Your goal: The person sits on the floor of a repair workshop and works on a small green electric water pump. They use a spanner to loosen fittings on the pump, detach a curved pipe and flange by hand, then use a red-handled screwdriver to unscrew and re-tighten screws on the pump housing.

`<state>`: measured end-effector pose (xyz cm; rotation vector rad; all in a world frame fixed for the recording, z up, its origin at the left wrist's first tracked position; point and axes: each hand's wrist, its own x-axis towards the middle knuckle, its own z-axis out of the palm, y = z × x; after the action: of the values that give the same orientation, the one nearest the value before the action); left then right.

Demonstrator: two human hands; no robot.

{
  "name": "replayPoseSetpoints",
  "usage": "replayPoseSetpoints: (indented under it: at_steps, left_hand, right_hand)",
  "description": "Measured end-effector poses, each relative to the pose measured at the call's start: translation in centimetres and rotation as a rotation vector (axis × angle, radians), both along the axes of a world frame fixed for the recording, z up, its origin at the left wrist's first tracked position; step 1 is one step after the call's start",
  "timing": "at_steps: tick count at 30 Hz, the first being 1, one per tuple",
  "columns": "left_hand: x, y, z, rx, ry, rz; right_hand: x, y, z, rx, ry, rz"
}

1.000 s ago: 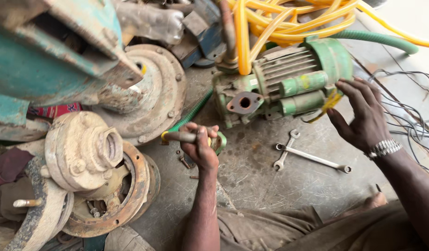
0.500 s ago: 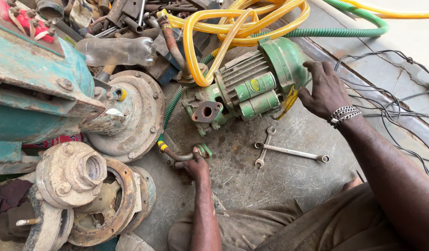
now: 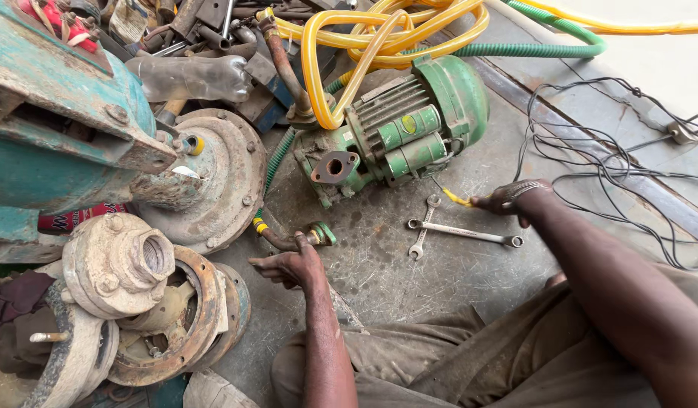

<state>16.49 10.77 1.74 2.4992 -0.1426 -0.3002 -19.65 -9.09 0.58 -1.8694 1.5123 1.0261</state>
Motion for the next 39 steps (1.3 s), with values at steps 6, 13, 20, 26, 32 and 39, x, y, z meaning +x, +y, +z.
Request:
replayPoseSetpoints:
  at_steps: [6,13,20,26,32,39]
  left_hand:
    - [-5.4,-0.7,4.1,-0.426,-0.746,-0.448]
    - [-5.6,-12.4,6.5,-0.551,-0.387,-0.549]
    - [-5.9,-14.2,3.9,-0.906,-0.533,-0.524]
    - [-5.0,-14.8,2.5,-1.055,-0.555,-0.548]
    - [-1.2,-16.7,2.9,-1.118,-0.322,-0.607]
    - [3.1,-21.5,2.5,-1.101,-0.244,-0.727]
  right_hand:
    - [5.6,5.9,-2.3,-0.095,0.063,0.234]
    - [1.3,-1.2,6.3,-0.415,-0.622,-0.058]
    - [1.8,-14.6,7.7,-0.829,-1.344,0.05]
    - [6.4,-20.4,4.2,-0.317,-1.418,-0.044]
    - [4.3,-17.2,1.9,-0.477,-1.312,-0.131]
    - [3.8,-11.4,3.1,-0.735,-1.276,-0.195]
